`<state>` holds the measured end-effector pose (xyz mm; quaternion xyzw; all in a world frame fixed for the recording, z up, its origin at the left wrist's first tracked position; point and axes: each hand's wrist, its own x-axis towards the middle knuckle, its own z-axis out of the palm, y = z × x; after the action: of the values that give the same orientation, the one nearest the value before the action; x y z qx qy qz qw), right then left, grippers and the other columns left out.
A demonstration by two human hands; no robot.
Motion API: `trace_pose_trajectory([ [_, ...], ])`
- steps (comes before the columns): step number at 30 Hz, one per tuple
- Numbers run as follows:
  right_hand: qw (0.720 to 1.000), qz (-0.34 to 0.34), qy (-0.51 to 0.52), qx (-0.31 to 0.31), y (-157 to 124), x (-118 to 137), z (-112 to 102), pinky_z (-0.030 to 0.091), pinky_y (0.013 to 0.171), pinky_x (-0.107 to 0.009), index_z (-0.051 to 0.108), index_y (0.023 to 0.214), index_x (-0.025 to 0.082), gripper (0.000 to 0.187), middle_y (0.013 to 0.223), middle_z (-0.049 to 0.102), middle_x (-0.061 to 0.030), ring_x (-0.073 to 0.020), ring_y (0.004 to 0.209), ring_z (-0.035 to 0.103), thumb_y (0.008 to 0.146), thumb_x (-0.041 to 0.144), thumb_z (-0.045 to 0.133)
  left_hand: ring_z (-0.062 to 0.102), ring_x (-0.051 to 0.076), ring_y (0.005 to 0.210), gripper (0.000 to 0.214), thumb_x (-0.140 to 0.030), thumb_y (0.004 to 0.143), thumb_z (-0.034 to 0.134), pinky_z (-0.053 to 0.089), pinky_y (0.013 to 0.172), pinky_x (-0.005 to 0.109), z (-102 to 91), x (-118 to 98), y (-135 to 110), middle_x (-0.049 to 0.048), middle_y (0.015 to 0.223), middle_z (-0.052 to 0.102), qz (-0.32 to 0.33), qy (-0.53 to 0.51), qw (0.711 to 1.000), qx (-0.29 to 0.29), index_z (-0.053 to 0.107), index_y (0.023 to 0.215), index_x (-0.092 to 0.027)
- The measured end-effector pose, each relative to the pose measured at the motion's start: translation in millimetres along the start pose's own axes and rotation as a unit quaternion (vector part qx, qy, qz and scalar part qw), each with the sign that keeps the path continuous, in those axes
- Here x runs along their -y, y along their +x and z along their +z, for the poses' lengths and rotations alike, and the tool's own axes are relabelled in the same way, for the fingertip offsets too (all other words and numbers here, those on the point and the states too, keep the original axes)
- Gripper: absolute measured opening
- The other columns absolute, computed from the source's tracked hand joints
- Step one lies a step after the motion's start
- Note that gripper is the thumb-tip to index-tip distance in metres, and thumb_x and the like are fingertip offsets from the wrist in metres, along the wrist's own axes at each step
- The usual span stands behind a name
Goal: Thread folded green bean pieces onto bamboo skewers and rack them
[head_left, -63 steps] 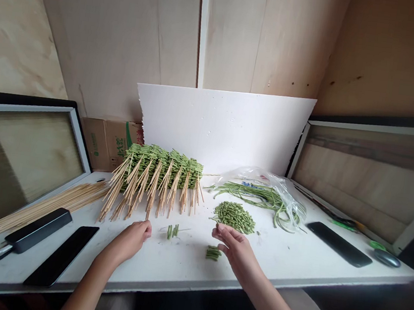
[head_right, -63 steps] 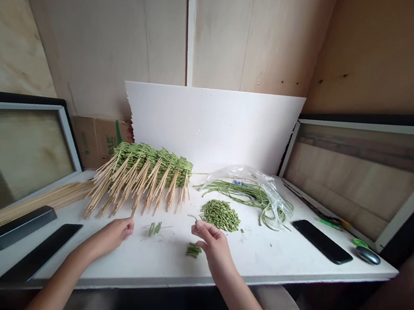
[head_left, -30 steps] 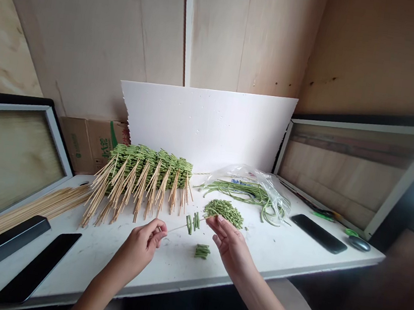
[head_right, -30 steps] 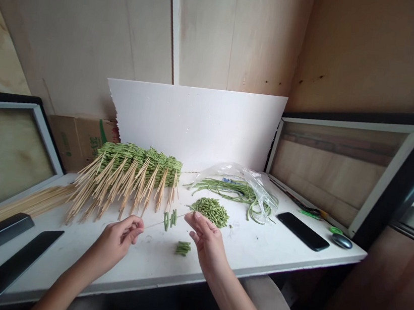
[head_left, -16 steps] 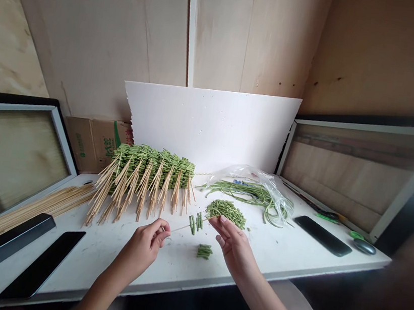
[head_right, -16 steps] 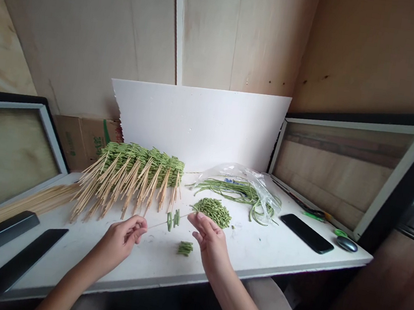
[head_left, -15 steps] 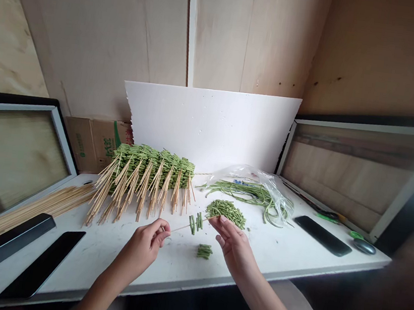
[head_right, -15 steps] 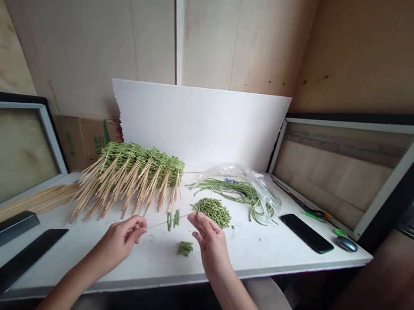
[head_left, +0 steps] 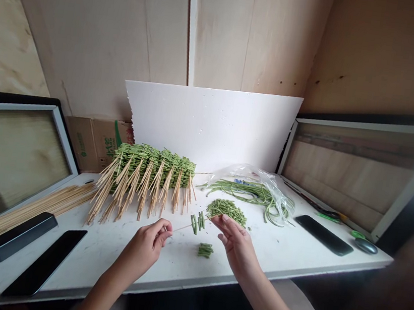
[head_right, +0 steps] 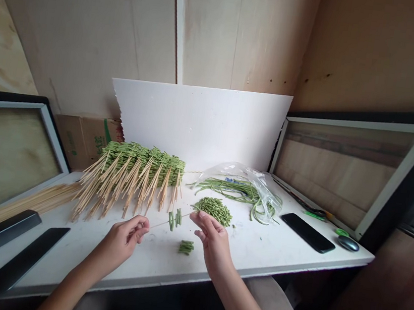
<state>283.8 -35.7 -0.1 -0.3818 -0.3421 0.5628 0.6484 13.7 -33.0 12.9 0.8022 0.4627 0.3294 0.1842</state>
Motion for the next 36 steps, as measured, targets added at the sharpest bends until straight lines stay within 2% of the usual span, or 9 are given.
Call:
trace_pose_trajectory([
  [9, 1.000, 0.010, 0.011, -0.015, 1.3, -1.8, -0.6, 0.056, 0.075, -0.032, 0.080, 0.099, 0.026, 0.031, 0.114, 0.080, -0.0090, -0.0331, 0.131, 0.062, 0.079, 0.050, 0.084, 0.053, 0.015, 0.061, 0.023, -0.036, 0.105, 0.040, 0.042, 0.062, 0.024, -0.7, -0.7, -0.9, -0.0016, 0.071, 0.055, 0.001, -0.005, 1.000, 0.000, 0.056, 0.096, -0.022],
  [25, 1.000, 0.000, 0.023, -0.001, 0.7, -1.0, -1.1, 0.054, 0.072, -0.030, 0.080, 0.096, 0.024, 0.030, 0.112, 0.080, -0.0100, -0.0336, 0.130, 0.063, 0.078, 0.048, 0.084, 0.055, 0.015, 0.061, 0.023, -0.035, 0.106, 0.040, 0.042, 0.061, 0.024, 1.5, -0.3, -0.5, -0.0015, 0.070, 0.055, 0.007, -0.010, 1.000, -0.006, 0.057, 0.096, -0.022],
  [36, 0.998, -0.039, -0.052, -0.022, 0.9, 1.0, 0.2, 0.054, 0.071, -0.033, 0.081, 0.092, 0.022, 0.031, 0.103, 0.081, -0.0113, -0.0344, 0.121, 0.067, 0.077, 0.050, 0.084, 0.054, 0.015, 0.060, 0.024, -0.035, 0.106, 0.039, 0.042, 0.061, 0.023, 1.6, 0.4, -0.8, -0.0016, 0.071, 0.054, 0.016, 0.004, 1.000, -0.009, 0.055, 0.095, -0.022],
])
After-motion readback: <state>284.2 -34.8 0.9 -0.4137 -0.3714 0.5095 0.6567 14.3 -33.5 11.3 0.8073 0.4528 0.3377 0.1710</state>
